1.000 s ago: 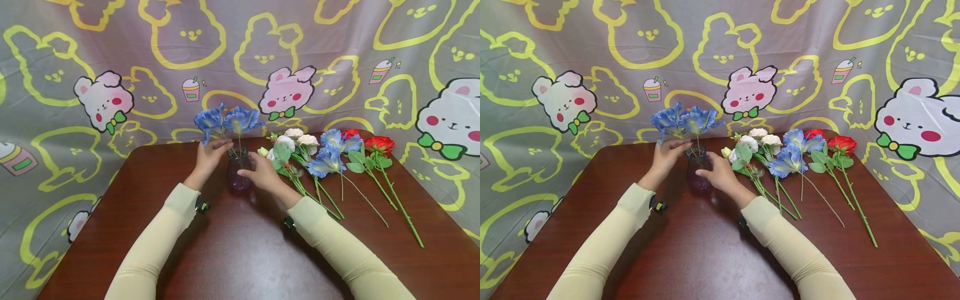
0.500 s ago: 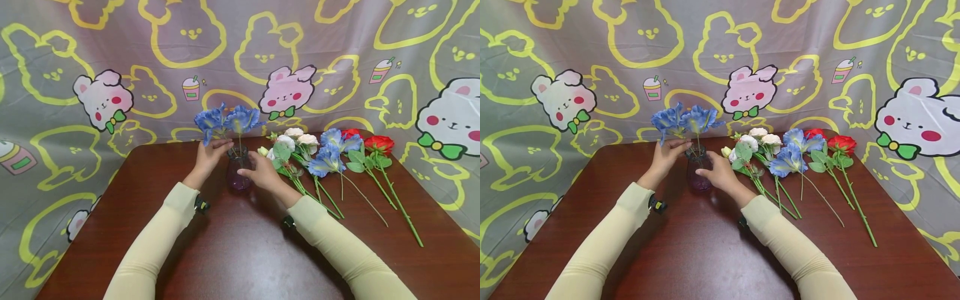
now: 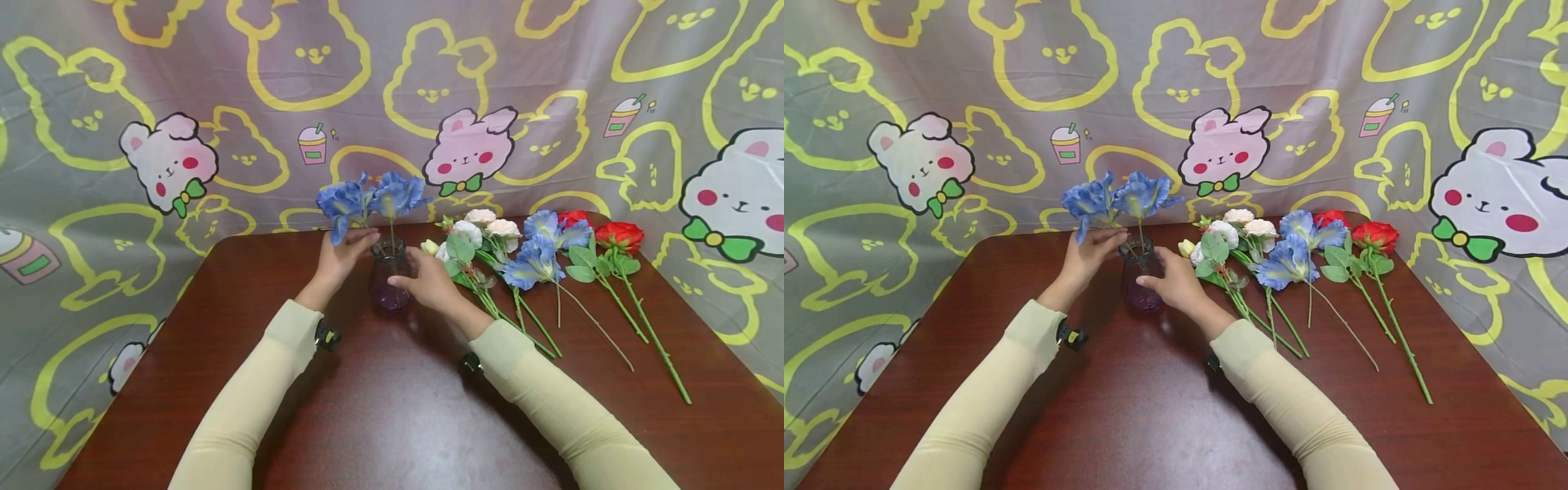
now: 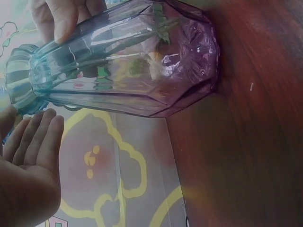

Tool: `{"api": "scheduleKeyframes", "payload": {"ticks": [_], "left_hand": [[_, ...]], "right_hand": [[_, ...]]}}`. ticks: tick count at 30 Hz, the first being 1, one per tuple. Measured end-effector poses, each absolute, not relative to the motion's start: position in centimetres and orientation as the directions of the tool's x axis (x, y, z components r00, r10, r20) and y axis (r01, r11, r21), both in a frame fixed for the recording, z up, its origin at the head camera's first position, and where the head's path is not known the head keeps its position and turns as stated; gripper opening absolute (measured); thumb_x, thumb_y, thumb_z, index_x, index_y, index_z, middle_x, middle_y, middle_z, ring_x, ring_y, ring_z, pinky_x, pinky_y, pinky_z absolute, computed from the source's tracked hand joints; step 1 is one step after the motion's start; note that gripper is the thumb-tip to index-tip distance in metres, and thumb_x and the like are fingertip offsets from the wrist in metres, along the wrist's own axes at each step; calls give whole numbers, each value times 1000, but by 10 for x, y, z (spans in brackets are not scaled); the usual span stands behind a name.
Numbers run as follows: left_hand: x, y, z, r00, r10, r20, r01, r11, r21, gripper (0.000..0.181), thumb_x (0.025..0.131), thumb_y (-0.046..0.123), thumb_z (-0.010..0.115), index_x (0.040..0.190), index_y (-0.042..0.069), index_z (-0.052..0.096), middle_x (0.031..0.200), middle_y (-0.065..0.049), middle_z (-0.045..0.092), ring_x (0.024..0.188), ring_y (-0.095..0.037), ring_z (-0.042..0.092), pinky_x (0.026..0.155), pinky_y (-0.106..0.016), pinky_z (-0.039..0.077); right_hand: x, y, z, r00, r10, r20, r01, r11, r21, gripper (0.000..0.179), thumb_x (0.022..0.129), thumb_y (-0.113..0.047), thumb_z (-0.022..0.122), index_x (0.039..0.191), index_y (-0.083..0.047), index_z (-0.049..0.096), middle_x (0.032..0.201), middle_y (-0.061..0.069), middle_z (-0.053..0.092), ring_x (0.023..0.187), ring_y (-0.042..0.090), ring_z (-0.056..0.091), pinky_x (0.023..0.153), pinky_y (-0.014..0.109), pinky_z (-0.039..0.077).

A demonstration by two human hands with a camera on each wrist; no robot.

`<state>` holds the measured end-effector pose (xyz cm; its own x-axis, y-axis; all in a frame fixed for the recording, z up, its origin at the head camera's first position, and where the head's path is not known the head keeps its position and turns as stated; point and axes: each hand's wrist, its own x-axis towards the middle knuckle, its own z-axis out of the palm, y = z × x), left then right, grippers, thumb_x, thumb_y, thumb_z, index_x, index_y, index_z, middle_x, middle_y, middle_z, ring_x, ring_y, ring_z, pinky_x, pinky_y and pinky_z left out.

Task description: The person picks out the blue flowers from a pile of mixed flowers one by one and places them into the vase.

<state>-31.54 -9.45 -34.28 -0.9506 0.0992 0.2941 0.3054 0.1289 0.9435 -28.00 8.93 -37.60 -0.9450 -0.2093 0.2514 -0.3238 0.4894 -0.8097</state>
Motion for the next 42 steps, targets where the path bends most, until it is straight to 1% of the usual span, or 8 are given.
{"api": "scheduleKeyframes", "payload": {"ticks": [3, 7, 10, 17, 20, 28, 32, 42], "left_hand": [[-314, -97, -344, -951, 102, 291, 301, 105, 948, 36, 87, 13, 74, 116, -7, 66, 111, -20, 68, 100, -30, 67, 85, -47, 54], [-312, -101, -345, -950, 131, 283, 295, 83, 952, 41, 87, 12, 74, 122, -5, 62, 115, -21, 66, 104, -30, 65, 82, -40, 56], [-310, -104, -347, -945, 176, 277, 297, 105, 949, 44, 88, 13, 74, 125, -6, 60, 119, -21, 65, 107, -31, 64, 83, -37, 56], [-310, -111, -362, -923, 286, 258, 335, 264, 905, 50, 89, 16, 73, 133, -2, 56, 129, -19, 59, 118, -30, 58, 96, -37, 49], [-307, -111, -370, -909, 331, 254, 339, 233, 911, 54, 88, 13, 73, 136, -3, 53, 128, -21, 59, 117, -31, 59, 95, -37, 50], [-295, -103, -364, -878, 356, 320, 419, 247, 874, 46, 86, 4, 74, 127, -9, 58, 119, -25, 63, 112, -37, 60, 96, -44, 49], [-308, -103, -380, -879, 340, 335, 431, 264, 863, 43, 85, 10, 76, 124, -4, 63, 116, -20, 66, 108, -32, 63, 92, -39, 51], [-307, -103, -380, -890, 301, 343, 431, 307, 849, 34, 84, 16, 79, 112, 0, 71, 107, -13, 70, 99, -22, 68, 84, -30, 55]], "right_hand": [[-280, 90, -377, -945, -212, 248, -322, 492, -809, 65, 84, -17, 78, 136, 6, 47, 130, 24, 56, 114, 36, 59, 97, 42, 48], [-280, 90, -377, -948, -210, 240, -315, 495, -810, 67, 85, -18, 77, 138, 8, 45, 131, 25, 55, 115, 37, 58, 98, 43, 47], [-280, 90, -377, -948, -207, 240, -313, 490, -814, 66, 85, -18, 77, 137, 8, 45, 130, 25, 55, 115, 37, 58, 97, 43, 47], [-280, 90, -378, -945, -210, 252, -323, 461, -827, 62, 84, -15, 78, 134, 7, 48, 128, 25, 57, 113, 36, 59, 96, 42, 49], [-279, 90, -378, -946, -208, 251, -320, 454, -831, 61, 84, -13, 77, 134, 7, 49, 128, 25, 57, 113, 36, 59, 96, 42, 49], [-280, 91, -379, -948, -199, 247, -313, 462, -830, 63, 85, -14, 77, 136, 8, 47, 130, 26, 56, 115, 36, 59, 97, 42, 48], [-279, 90, -379, -947, -201, 252, -318, 461, -829, 62, 85, -14, 77, 135, 7, 48, 129, 25, 57, 114, 36, 59, 96, 42, 49], [-280, 89, -376, -939, -212, 269, -339, 462, -820, 58, 84, -13, 77, 132, 6, 51, 125, 23, 60, 110, 33, 62, 94, 41, 50]]}}
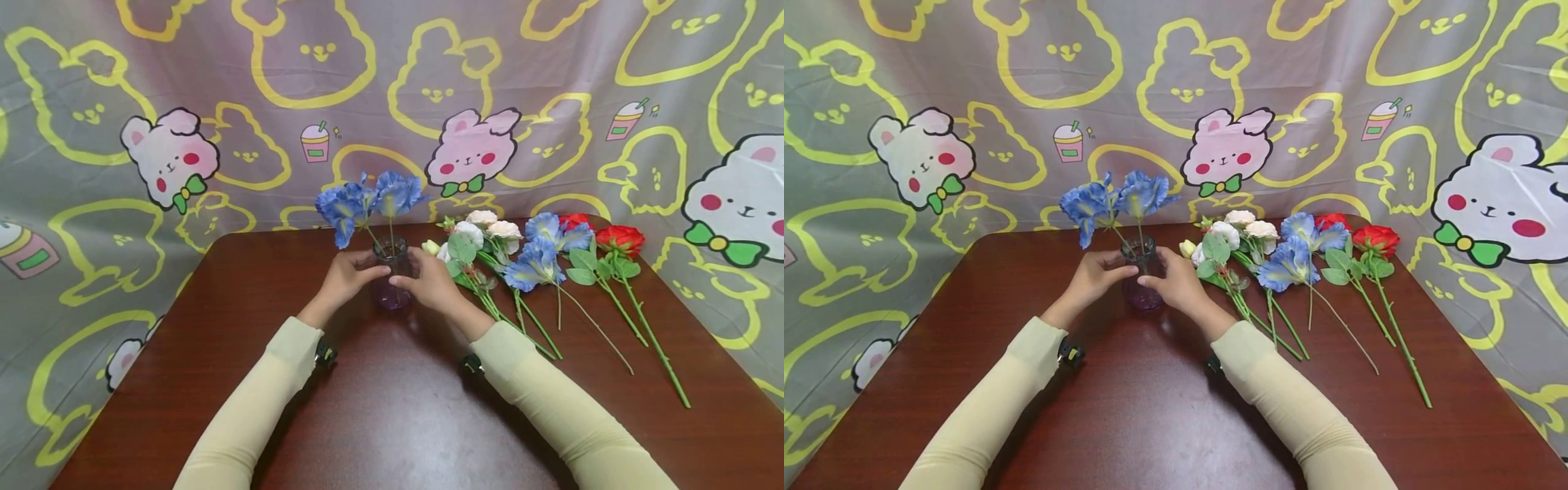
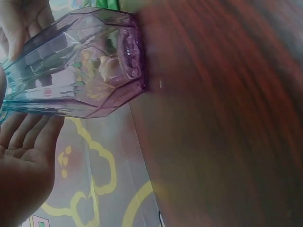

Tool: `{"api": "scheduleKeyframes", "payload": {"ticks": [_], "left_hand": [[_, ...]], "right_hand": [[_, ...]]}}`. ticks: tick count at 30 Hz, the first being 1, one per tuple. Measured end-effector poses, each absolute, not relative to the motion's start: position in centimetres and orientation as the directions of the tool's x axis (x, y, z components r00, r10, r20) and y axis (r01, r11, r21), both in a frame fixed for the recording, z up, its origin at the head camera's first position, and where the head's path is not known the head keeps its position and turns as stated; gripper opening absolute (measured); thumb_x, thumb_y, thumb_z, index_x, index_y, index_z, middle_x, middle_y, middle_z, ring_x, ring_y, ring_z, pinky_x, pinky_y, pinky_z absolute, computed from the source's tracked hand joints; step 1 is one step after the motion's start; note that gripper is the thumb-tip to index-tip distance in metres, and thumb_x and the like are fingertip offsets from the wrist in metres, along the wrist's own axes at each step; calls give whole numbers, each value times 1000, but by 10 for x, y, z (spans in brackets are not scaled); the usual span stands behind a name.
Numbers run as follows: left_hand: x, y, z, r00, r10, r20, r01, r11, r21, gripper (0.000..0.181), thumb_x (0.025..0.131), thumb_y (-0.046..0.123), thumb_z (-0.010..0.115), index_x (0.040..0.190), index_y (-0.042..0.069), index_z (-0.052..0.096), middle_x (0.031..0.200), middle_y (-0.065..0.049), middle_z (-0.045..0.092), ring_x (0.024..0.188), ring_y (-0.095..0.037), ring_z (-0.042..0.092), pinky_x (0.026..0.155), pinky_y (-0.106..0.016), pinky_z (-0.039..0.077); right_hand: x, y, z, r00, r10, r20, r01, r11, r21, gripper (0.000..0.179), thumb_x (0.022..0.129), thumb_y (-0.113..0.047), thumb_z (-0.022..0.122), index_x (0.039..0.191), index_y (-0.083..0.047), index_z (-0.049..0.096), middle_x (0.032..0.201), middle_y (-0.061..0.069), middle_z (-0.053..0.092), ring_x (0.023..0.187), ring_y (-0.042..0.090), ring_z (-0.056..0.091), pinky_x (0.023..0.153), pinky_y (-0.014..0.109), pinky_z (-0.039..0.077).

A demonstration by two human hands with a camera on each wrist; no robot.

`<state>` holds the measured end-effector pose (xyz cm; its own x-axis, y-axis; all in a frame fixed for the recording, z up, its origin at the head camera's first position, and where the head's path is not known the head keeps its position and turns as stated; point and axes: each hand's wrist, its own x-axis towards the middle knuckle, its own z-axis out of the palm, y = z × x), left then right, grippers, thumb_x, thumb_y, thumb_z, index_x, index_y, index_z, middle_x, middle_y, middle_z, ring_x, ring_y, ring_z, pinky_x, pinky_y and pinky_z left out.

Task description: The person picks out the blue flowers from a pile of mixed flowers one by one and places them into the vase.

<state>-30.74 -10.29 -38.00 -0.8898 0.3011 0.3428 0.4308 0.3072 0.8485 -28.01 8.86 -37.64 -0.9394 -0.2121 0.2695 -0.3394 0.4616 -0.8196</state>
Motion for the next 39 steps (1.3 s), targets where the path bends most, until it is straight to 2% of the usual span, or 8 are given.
{"api": "scheduleKeyframes", "payload": {"ticks": [11, 19, 28, 34, 39], "left_hand": [[-308, -105, -376, -885, 307, 351, 454, 390, 801, 32, 83, 18, 79, 110, 2, 73, 106, -10, 71, 98, -19, 68, 83, -28, 55], [-308, -106, -376, -896, 302, 326, 433, 431, 792, 33, 82, 24, 80, 109, 5, 74, 104, -9, 72, 98, -18, 68, 84, -31, 54], [-307, -102, -378, -900, 286, 329, 428, 432, 794, 37, 81, 21, 81, 111, 3, 73, 108, -12, 70, 101, -23, 68, 85, -32, 54], [-304, -99, -377, -901, 294, 318, 421, 427, 800, 38, 81, 21, 81, 112, 1, 72, 109, -14, 69, 100, -24, 68, 83, -31, 55], [-304, -98, -379, -904, 303, 302, 412, 428, 804, 39, 82, 22, 80, 114, 2, 71, 109, -13, 69, 100, -22, 68, 83, -31, 55]], "right_hand": [[-283, 89, -370, -932, -249, 263, -359, 538, -763, 58, 84, -16, 78, 130, 6, 52, 121, 23, 62, 107, 32, 62, 93, 41, 50], [-279, 108, -353, -951, -224, 214, -306, 568, -764, 62, 85, -16, 77, 136, 5, 48, 129, 22, 58, 118, 33, 57, 100, 43, 45], [-258, 171, -329, -953, -208, 221, -303, 667, -681, 55, 89, -16, 73, 135, 4, 52, 128, 24, 58, 115, 38, 58, 94, 48, 48], [-239, 231, -320, -979, -108, 171, -194, 744, -640, 52, 92, -21, 70, 132, 7, 52, 127, 27, 57, 115, 42, 56, 92, 53, 48], [-227, 276, -320, -989, -51, 136, -123, 796, -593, 57, 92, -26, 69, 131, 11, 50, 123, 33, 57, 113, 48, 55, 87, 57, 48]]}}
